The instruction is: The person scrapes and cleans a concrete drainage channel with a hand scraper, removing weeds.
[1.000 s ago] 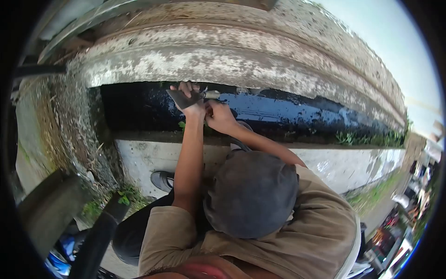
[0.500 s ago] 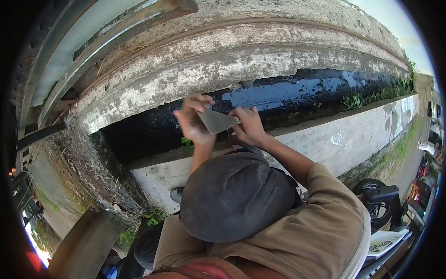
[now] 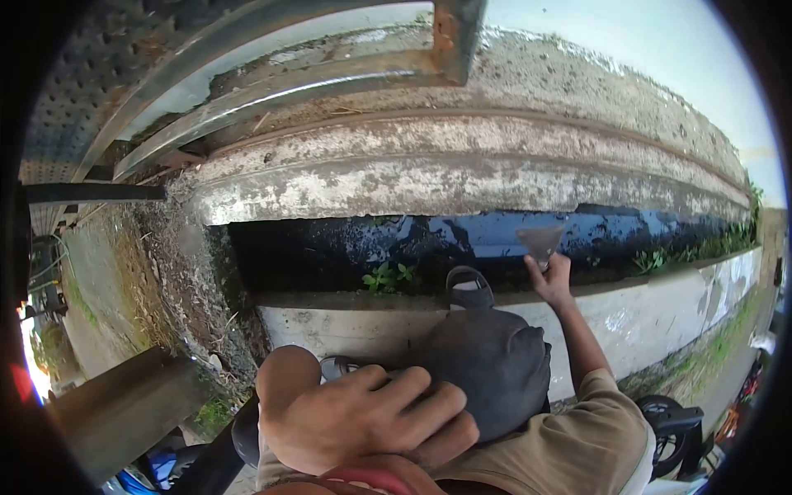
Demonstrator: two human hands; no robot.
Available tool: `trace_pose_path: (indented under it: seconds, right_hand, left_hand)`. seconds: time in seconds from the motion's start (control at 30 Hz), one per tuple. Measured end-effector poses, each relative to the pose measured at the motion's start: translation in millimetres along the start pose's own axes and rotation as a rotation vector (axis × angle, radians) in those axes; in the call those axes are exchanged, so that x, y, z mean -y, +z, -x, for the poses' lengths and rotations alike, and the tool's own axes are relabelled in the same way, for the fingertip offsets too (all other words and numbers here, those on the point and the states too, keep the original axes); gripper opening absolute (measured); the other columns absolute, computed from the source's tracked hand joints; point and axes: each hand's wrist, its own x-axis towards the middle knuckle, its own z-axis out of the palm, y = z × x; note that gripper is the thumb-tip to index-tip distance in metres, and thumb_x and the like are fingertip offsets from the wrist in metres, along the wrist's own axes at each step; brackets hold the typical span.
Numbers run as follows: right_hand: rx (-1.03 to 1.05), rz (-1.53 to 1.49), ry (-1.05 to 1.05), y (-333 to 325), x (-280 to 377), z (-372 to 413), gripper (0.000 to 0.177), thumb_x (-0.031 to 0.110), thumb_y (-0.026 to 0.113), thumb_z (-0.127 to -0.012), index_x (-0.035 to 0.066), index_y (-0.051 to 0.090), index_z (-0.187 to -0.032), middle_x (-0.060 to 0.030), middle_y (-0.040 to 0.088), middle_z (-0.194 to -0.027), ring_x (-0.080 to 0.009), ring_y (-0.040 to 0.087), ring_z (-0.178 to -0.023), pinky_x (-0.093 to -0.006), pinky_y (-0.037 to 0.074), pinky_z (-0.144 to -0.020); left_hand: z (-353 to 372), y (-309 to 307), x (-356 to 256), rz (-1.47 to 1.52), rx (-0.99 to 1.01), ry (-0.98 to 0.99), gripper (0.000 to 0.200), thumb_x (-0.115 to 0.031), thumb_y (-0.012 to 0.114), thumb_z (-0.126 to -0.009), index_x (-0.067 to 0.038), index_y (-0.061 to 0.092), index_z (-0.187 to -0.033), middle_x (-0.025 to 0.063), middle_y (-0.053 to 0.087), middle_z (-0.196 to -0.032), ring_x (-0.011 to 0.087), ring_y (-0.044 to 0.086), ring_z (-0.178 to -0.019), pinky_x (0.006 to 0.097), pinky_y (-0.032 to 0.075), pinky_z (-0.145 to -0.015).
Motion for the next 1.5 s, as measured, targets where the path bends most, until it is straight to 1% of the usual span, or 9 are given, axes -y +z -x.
trace_pose_path:
  seconds: [0.1,0.27,0.6,0.8,0.9,1.0,1.2,1.4,1.5]
  right_hand:
    - [0.087,0.1,-0.029,14,12,-1,0.023,0.024,0.067,-0.087,0.001,0.064,-0.087,-0.0193,0.063,-0.073,-0.041,0.061,-0.069,-0.0399,0.047,-0.06]
    - [0.017,-0.058,0.146,28,41,3,0.017,0.019,0.063,-0.09,0.002,0.065,-0.089,-0.0142,0.063,-0.07,-0.0205,0.064,-0.063,-0.0349,0.048,-0.06]
    - [-0.181,-0.036,0.037,-5,-2,24,0.032,0.026,0.053,-0.095,0.002,0.055,-0.117,-0.0184,0.061,-0.08,-0.0354,0.058,-0.065,-0.0376,0.047,-0.063]
    - [-0.554,-0.57,0.16,-15,-37,14,0.034,0.028,0.037,-0.104,0.002,0.054,-0.088,-0.0009,0.054,-0.063,-0.0095,0.048,-0.048,-0.0226,0.039,-0.048]
    - [-0.407,-0.343,0.307,-13,-17,-8,0.035,0.029,0.043,-0.102,0.002,0.054,-0.083,-0.0079,0.054,-0.059,-0.0163,0.054,-0.051,-0.033,0.043,-0.051]
    - [-0.028,0.106,0.189,-28,-5,-5,0.032,0.029,0.05,-0.098,0.0,0.057,-0.084,-0.0199,0.054,-0.062,-0.0259,0.058,-0.053,-0.0412,0.045,-0.055]
    - [-0.268,0.179,0.279,-73,28,-28,0.039,0.032,0.048,-0.1,-0.001,0.06,-0.083,-0.018,0.055,-0.058,-0.0273,0.061,-0.051,-0.0363,0.045,-0.05]
    - [0.199,0.207,0.12,-56,43,18,0.028,0.026,0.049,-0.099,0.0,0.054,-0.091,-0.0173,0.055,-0.059,-0.0344,0.061,-0.057,-0.0413,0.047,-0.053]
    - [0.165,-0.1,0.34,-48,71,35,0.02,0.018,0.046,-0.1,-0.001,0.051,-0.1,-0.0098,0.055,-0.058,-0.0223,0.063,-0.053,-0.0351,0.048,-0.051]
  left_hand:
    - [-9,7,-4,0.023,0.066,0.033,0.026,-0.026,0.053,-0.084,-0.009,0.063,-0.101,0.0041,0.057,-0.099,0.0169,0.053,-0.077,0.0256,0.038,-0.05]
    - [-15,10,-8,0.051,-0.08,0.11,0.023,-0.026,0.053,-0.085,-0.011,0.062,-0.099,0.004,0.055,-0.096,0.0152,0.053,-0.076,0.0253,0.036,-0.049]
    - [6,20,104,0.151,-0.143,-0.462,0.038,-0.017,0.075,-0.073,-0.004,0.056,-0.104,0.013,0.056,-0.114,0.0295,0.059,-0.099,0.0407,0.052,-0.077]
    - [14,184,191,-0.472,-0.162,-0.748,0.088,-0.062,0.043,-0.091,-0.004,0.016,-0.152,0.0269,0.002,-0.157,0.048,-0.002,-0.144,0.0643,0.005,-0.112]
    - [-2,210,149,-0.317,0.046,-0.469,0.09,-0.061,0.06,-0.081,0.0,0.036,-0.143,0.0263,0.014,-0.155,0.0524,0.006,-0.142,0.0735,-0.002,-0.106]
    - [10,224,136,0.031,0.071,0.145,0.041,-0.027,0.076,-0.077,-0.012,0.065,-0.113,0.006,0.065,-0.118,0.0269,0.061,-0.114,0.0374,0.049,-0.098]
    - [-2,180,159,-0.203,-0.26,-0.17,0.034,-0.01,0.065,-0.083,0.001,0.062,-0.115,0.0178,0.058,-0.127,0.0359,0.053,-0.123,0.0482,0.043,-0.103]
    - [-5,215,146,-0.314,-0.223,-0.191,0.033,-0.009,0.065,-0.083,-0.001,0.062,-0.115,0.0179,0.058,-0.127,0.0366,0.057,-0.117,0.047,0.047,-0.098]
    - [-28,249,111,0.711,-0.256,-0.514,0.032,-0.018,0.062,-0.091,0.002,0.059,-0.116,0.0177,0.063,-0.117,0.026,0.065,-0.103,0.0371,0.052,-0.091]
